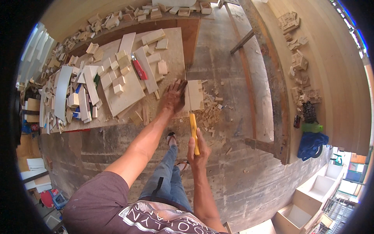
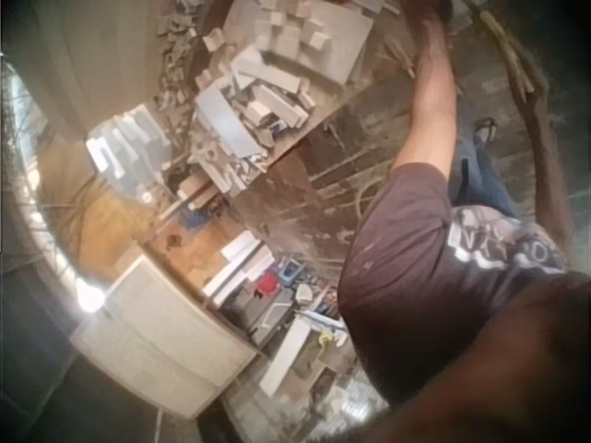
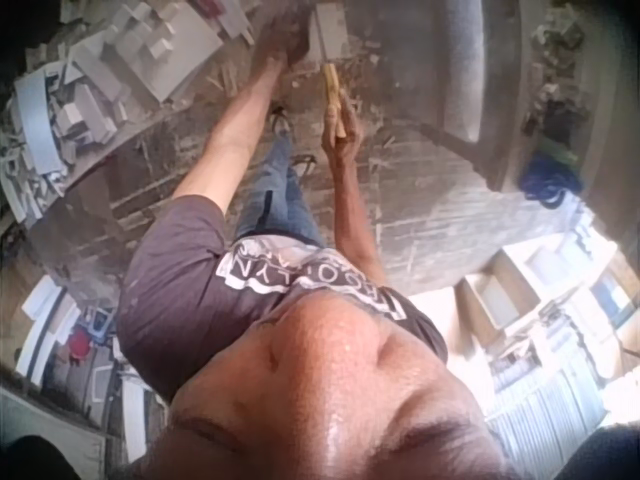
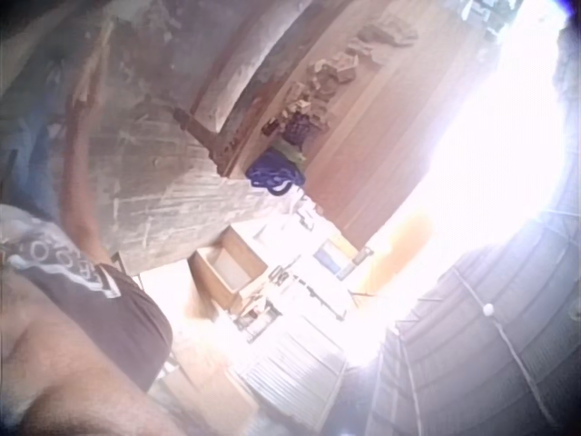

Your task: The person marks a line on a small block of wood with a pencil and then uses a hand saw to cut through the wood on a workbench.

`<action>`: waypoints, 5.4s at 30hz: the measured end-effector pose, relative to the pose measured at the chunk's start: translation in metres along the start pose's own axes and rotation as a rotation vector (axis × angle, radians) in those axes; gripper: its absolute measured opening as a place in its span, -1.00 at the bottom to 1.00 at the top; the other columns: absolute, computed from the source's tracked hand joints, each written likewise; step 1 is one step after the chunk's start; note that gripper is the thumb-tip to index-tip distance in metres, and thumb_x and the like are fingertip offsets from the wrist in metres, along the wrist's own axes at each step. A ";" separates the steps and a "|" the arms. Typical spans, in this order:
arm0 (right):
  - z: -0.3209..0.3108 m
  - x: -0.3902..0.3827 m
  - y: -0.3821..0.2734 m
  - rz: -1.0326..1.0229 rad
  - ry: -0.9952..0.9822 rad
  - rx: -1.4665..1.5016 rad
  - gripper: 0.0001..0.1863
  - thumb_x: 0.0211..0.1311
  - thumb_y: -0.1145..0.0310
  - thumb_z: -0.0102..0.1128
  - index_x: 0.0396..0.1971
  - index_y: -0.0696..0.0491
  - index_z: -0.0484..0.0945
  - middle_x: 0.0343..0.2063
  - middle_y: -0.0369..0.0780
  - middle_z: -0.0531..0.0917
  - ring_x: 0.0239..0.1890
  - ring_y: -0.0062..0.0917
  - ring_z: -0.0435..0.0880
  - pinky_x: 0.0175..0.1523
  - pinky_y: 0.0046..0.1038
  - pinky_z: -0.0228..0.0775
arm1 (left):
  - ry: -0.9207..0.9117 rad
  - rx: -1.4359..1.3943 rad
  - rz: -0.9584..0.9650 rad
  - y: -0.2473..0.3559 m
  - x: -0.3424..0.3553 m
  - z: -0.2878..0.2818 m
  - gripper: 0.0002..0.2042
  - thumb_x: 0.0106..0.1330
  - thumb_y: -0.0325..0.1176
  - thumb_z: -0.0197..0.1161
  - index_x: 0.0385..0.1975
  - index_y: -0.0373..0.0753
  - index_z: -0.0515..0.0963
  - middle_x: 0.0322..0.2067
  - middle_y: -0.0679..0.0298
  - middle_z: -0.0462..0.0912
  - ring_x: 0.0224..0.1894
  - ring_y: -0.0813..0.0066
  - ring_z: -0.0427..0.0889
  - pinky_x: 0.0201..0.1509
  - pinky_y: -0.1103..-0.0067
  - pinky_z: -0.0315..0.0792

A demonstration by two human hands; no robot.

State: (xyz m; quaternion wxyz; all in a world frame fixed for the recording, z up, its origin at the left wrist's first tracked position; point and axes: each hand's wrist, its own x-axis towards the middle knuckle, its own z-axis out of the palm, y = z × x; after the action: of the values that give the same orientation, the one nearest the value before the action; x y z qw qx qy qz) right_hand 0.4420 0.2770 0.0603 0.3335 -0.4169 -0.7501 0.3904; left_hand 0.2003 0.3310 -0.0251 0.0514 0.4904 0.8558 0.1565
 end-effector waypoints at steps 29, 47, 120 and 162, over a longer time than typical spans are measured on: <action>0.018 0.088 -0.078 0.042 -0.105 -0.055 -0.65 0.45 0.36 0.21 0.14 0.16 0.60 -0.42 -0.03 0.73 -0.50 -0.68 0.60 -0.35 -0.52 0.48 | 0.009 0.080 -0.007 0.003 -0.002 0.006 -0.41 0.47 -0.24 -0.01 0.50 -0.14 0.17 0.45 0.21 0.25 0.55 0.23 0.07 0.60 0.27 0.01; 0.004 0.071 -0.095 -0.049 -0.061 -0.012 -0.63 0.43 0.39 0.20 0.16 0.19 0.56 -0.46 0.14 0.66 -0.48 -0.38 0.78 -0.37 -0.38 0.51 | 0.015 0.040 -0.037 -0.006 -0.003 0.009 -0.36 0.38 -0.28 0.08 0.50 -0.14 0.19 0.45 0.20 0.23 0.55 0.24 0.06 0.62 0.25 -0.10; 0.010 0.112 -0.117 0.047 -0.195 -0.083 -0.61 0.46 0.33 0.19 0.16 0.23 0.53 -0.22 0.19 0.71 -0.16 -0.32 0.82 -0.18 -0.30 0.59 | 0.037 0.154 -0.192 0.011 -0.007 0.020 -0.42 0.51 -0.12 -0.04 0.53 0.10 0.15 0.50 0.41 0.17 0.59 0.26 -0.03 0.61 0.01 -0.20; -0.013 0.116 -0.120 0.154 -0.190 0.131 -0.58 0.48 0.20 0.21 0.08 0.26 0.60 -0.20 -0.06 0.74 -0.22 -0.59 0.62 -0.11 -0.49 0.51 | 0.050 0.100 -0.194 0.011 -0.006 0.021 -0.40 0.49 -0.17 0.01 0.53 0.12 0.14 0.48 0.39 0.19 0.58 0.22 -0.02 0.59 -0.02 -0.19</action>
State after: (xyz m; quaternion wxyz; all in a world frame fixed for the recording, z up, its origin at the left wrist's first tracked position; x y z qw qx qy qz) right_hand 0.3589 0.3425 0.1900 0.2565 -0.4116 -0.7170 0.5007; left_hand 0.2170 0.3355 -0.0415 0.0202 0.4033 0.9070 0.1200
